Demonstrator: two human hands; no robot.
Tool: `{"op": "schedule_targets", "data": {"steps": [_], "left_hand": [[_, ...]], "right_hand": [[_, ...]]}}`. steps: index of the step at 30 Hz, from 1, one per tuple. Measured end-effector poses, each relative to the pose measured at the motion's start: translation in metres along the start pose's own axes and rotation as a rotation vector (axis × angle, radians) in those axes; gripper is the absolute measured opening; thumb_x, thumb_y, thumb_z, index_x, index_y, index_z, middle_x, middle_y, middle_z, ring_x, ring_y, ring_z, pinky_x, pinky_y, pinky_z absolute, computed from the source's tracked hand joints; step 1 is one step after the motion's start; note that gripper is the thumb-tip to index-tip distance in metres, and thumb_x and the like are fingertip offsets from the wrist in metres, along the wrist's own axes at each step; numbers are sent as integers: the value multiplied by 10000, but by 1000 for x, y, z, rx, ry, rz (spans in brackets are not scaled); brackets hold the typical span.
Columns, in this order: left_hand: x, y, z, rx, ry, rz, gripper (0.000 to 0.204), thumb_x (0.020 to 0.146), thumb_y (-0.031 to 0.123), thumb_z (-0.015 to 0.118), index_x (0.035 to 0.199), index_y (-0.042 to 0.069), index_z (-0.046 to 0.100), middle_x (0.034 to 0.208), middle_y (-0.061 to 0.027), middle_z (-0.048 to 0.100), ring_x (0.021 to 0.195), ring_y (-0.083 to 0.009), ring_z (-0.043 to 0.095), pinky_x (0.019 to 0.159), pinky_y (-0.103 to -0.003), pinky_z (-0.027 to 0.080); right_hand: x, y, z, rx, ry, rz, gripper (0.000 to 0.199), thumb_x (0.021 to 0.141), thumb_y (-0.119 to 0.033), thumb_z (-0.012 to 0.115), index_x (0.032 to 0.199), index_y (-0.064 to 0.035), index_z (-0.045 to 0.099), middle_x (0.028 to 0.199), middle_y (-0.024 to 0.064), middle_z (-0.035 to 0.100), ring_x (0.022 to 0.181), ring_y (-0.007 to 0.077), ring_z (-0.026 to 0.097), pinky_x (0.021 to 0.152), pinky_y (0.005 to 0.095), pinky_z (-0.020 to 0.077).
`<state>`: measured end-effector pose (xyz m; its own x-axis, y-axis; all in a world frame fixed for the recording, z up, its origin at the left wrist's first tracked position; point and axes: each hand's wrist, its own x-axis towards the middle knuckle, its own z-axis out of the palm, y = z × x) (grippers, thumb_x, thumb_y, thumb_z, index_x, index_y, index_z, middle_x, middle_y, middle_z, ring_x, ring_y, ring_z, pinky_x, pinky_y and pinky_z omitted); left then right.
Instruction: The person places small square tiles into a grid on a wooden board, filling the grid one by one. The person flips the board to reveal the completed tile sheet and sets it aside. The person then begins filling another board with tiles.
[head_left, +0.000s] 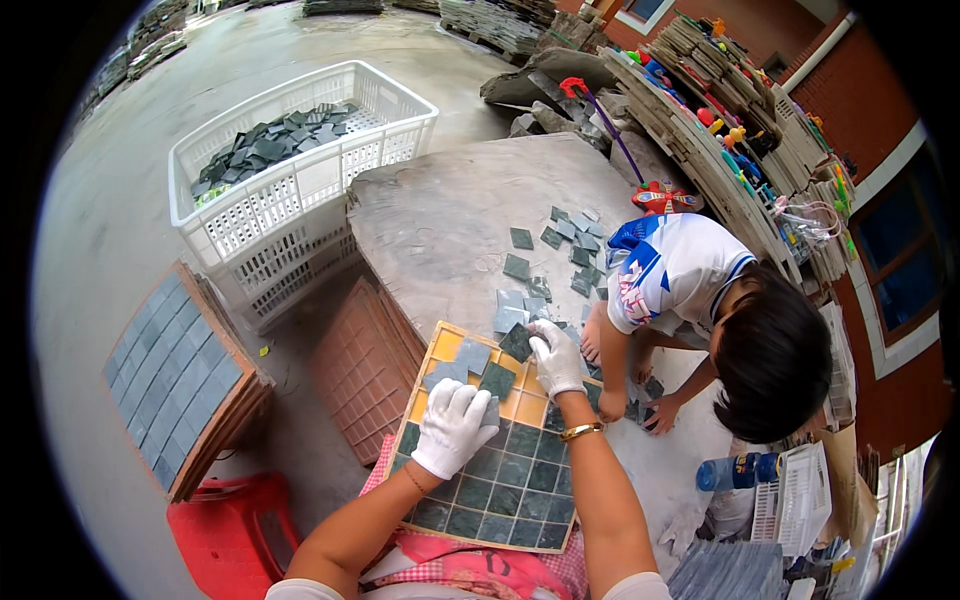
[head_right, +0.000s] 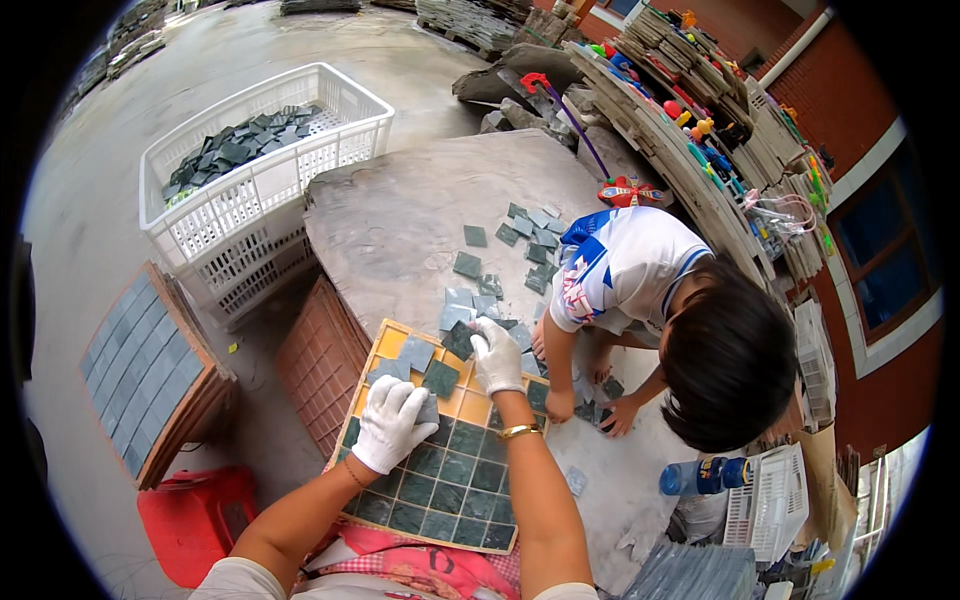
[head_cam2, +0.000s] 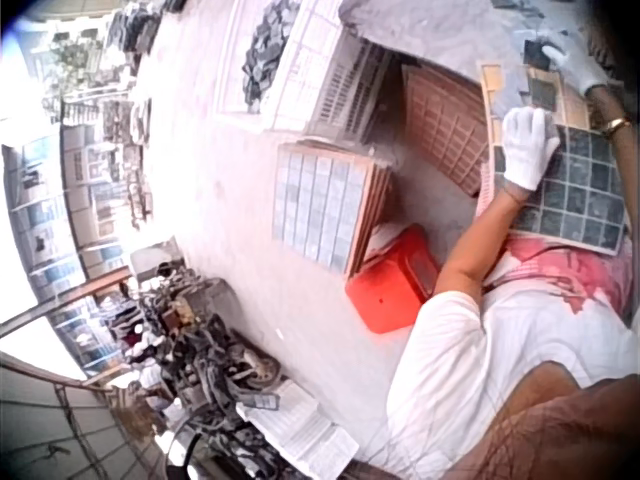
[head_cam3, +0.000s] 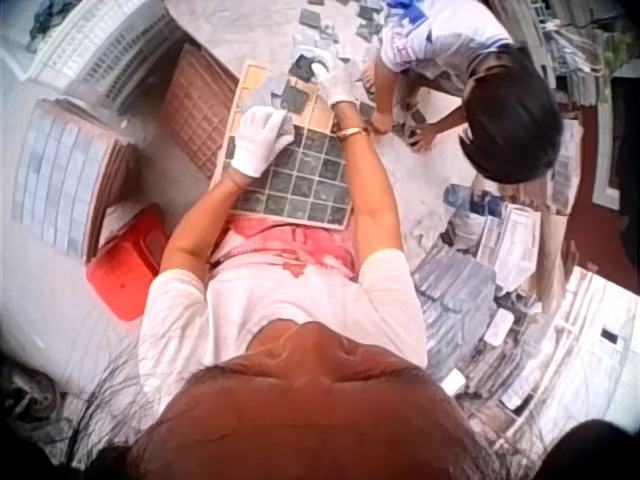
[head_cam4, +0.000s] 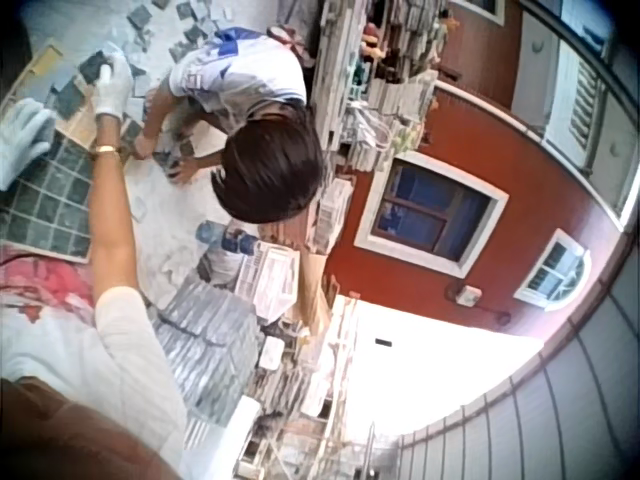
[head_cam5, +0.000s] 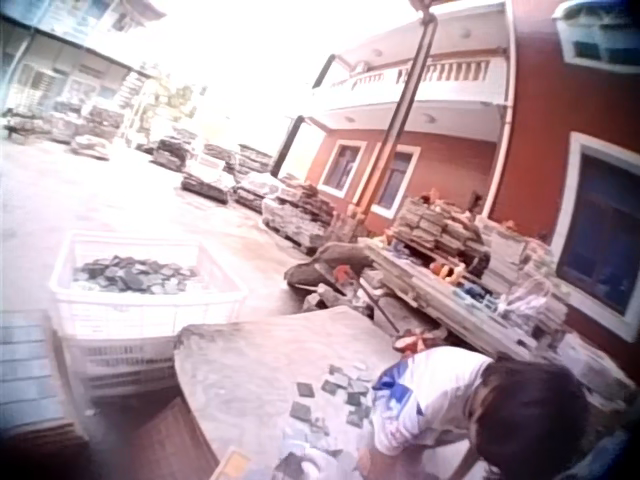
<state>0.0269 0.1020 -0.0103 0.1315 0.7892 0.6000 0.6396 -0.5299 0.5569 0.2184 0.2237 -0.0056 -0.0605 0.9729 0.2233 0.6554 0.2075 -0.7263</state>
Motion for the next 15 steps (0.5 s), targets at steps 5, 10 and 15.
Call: {"op": "schedule_targets", "data": {"steps": [5, 10, 15], "left_hand": [[-43, -5, -12, 12, -43, -110, 301, 692, 87, 702, 970, 66, 590, 892, -88, 556, 875, -287, 555, 752, -387, 468], [-51, -8, -24, -58, -5, -118, 283, 699, 44, 686, 968, 63, 600, 923, -97, 574, 887, -298, 562, 777, -383, 473], [-25, -35, -39, -16, 132, -253, 323, 710, 44, 682, 1022, 63, 602, 1020, -104, 583, 969, -306, 564, 820, -397, 479]], "right_hand": [[19, -53, 42, 148, -186, 57, 196, 833, -37, 580, 1022, -50, 633, 891, 110, 661, 659, 153, 621, 619, 286, 496], [33, -54, 81, 196, -225, 35, 196, 847, -24, 545, 1023, -54, 625, 793, 105, 644, 612, 143, 598, 588, 287, 487], [46, -42, 62, -308, -433, -205, 214, 805, -58, 593, 1012, -44, 645, 983, 133, 642, 815, 265, 628, 751, 334, 486]]}}
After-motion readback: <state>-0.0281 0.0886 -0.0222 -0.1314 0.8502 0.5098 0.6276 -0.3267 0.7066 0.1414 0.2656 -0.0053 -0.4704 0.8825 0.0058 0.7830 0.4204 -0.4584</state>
